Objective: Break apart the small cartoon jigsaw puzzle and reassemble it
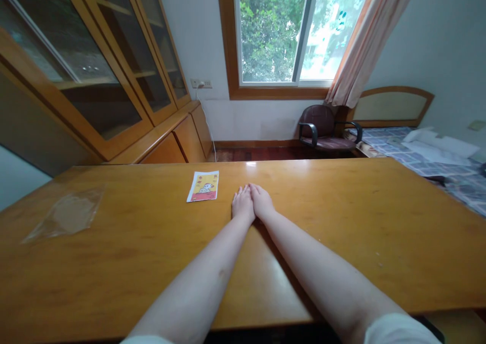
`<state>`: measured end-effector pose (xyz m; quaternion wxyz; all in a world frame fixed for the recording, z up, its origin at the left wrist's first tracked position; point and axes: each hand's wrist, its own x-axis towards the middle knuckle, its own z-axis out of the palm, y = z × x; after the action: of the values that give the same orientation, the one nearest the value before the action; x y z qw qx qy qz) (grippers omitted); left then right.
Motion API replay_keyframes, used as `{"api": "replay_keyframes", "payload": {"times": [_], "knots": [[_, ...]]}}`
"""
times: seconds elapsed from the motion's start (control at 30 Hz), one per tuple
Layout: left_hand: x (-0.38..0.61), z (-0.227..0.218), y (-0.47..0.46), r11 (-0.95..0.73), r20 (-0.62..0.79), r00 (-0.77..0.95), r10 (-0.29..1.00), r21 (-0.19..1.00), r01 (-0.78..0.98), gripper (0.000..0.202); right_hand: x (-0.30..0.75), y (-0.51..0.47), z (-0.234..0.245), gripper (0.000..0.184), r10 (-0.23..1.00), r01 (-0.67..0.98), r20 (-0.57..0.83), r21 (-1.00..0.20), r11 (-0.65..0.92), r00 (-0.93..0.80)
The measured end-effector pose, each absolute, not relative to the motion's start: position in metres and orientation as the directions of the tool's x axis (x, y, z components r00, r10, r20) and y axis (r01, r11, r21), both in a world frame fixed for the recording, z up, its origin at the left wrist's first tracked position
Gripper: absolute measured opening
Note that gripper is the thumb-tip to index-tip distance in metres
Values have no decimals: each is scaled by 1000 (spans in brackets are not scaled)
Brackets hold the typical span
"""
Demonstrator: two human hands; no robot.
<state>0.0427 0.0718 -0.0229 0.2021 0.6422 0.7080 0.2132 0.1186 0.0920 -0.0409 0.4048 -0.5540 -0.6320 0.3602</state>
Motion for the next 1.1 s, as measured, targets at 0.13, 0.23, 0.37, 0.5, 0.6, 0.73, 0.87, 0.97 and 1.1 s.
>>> {"api": "replay_keyframes", "payload": {"times": [0.13,0.23,0.37,0.5,0.6,0.73,0.87,0.97,1.1], "knots": [[46,-19,75,155,-40,-163,986,588,794,48,107,94,-47,47,1000,-160,10,-987,13,15],[55,-18,77,202,-54,-215,975,616,762,49,108,97,-49,43,996,-393,-84,-917,-68,25],[64,-21,77,173,29,-283,959,729,662,44,114,98,-47,37,993,-528,-111,-846,-76,35],[67,-29,76,81,144,-377,915,850,521,35,116,93,-40,28,992,-554,-118,-829,-79,36],[67,-33,76,-3,185,-424,886,919,394,32,117,88,-32,21,993,-546,-93,-837,-40,71],[64,-32,71,-127,228,-416,880,958,258,25,123,86,-23,21,995,-514,-34,-857,19,93],[53,-27,68,-175,240,-389,889,965,194,24,136,92,-18,21,994,-435,70,-895,99,82],[43,-24,71,-131,178,-418,891,982,138,27,142,96,-15,24,996,-416,78,-906,85,35],[25,-17,79,-35,112,-392,913,980,198,30,145,96,-11,36,990,-365,128,-926,98,-59]]}}
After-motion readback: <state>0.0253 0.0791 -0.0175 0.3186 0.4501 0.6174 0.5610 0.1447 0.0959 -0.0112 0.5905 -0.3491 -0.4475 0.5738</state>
